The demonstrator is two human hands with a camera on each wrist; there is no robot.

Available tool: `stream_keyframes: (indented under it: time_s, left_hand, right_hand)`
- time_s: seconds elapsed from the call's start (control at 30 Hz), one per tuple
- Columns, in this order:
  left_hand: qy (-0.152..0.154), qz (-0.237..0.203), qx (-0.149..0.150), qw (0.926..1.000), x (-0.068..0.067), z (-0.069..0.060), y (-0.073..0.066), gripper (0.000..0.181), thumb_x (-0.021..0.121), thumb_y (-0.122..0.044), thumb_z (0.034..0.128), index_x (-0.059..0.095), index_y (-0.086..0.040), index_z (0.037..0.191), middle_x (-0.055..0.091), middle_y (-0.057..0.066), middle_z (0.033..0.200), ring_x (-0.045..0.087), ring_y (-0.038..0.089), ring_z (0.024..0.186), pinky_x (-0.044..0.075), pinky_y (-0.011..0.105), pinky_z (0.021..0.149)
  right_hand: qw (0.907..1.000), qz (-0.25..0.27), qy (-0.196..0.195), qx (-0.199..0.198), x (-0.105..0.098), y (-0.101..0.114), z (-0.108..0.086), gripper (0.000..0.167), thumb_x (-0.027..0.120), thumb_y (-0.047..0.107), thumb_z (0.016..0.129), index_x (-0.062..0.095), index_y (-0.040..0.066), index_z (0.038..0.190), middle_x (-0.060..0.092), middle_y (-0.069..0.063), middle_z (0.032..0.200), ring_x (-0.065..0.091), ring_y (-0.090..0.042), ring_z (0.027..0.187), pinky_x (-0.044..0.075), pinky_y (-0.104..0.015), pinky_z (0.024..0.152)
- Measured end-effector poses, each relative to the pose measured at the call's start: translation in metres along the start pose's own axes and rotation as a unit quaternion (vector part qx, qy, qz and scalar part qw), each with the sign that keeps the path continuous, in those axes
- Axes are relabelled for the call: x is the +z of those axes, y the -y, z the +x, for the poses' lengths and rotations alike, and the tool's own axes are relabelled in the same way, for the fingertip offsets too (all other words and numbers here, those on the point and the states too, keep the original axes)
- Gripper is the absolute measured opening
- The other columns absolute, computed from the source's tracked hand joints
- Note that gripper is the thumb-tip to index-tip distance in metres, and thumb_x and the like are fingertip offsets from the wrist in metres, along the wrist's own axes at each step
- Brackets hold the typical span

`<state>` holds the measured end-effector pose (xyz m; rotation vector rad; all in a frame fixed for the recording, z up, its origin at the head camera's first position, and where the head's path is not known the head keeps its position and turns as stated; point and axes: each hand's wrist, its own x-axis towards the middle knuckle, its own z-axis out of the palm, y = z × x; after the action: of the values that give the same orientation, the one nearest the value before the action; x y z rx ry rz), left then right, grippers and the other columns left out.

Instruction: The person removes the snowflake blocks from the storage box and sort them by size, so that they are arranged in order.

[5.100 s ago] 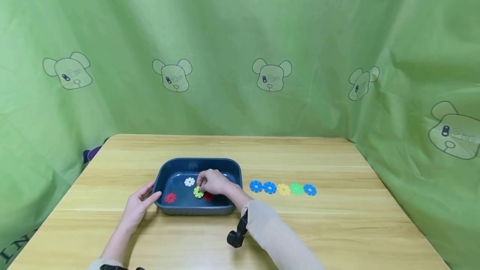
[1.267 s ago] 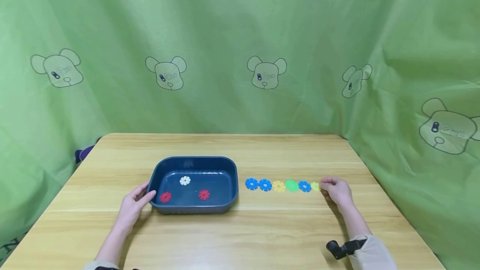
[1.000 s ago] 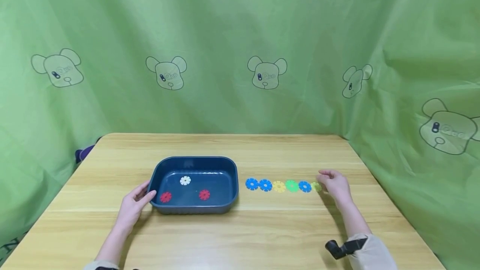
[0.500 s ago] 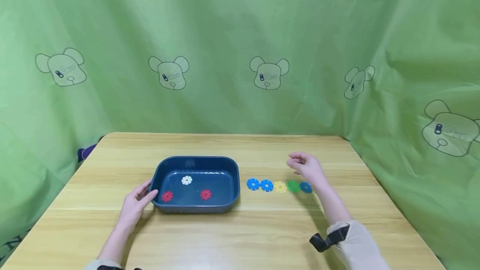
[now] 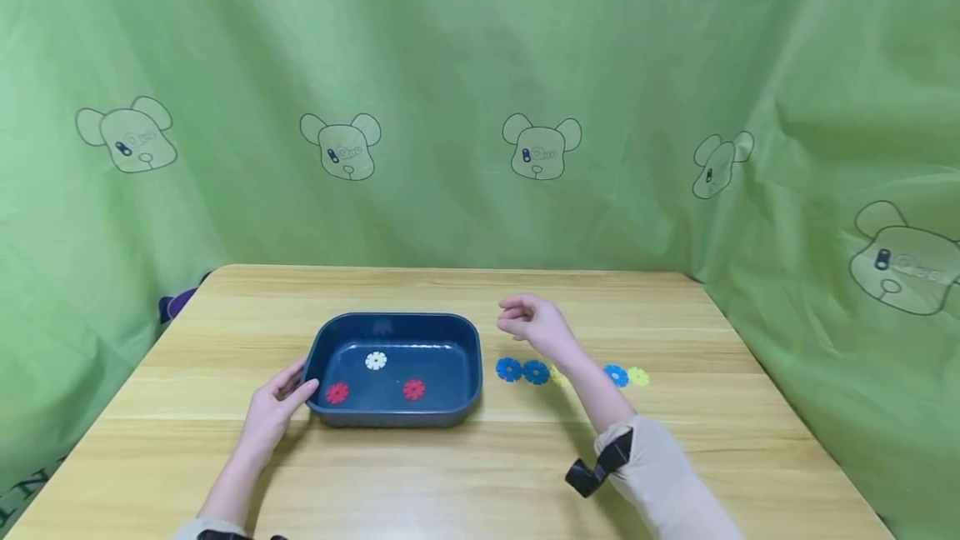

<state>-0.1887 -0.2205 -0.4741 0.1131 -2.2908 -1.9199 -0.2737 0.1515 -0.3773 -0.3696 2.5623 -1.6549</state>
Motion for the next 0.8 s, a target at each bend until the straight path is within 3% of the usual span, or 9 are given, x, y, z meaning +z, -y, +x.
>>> stream_keyframes:
  time_s: [0.57,0.8]
  left_hand:
    - [-0.003,-0.004,-0.009,0.9999,0.001,0.002,0.0,0.052,0.061,-0.014,0.0906,0.042,0.007,0.134,0.044,0.024,0.134,0.048,-0.014,0.095,0.039,0.006,0.083]
    - [0.0,-0.004,-0.013,0.9999,0.001,0.001,-0.002,0.053,0.061,-0.014,0.0905,0.042,0.007,0.135,0.043,0.025,0.134,0.047,-0.015,0.094,0.038,0.005,0.083]
  right_hand:
    - [0.9918,0.053,0.116,0.008,0.088,0.011,0.022,0.035,0.065,0.0,0.083,0.055,-0.012,0.114,0.063,-0.011,0.087,0.061,-0.014,0.075,0.054,-0.038,0.073]
    - [0.9893,0.035,0.134,0.046,0.111,0.007,0.027,0.035,0.069,0.001,0.081,0.057,-0.01,0.112,0.062,-0.005,0.08,0.061,-0.013,0.073,0.054,-0.033,0.069]
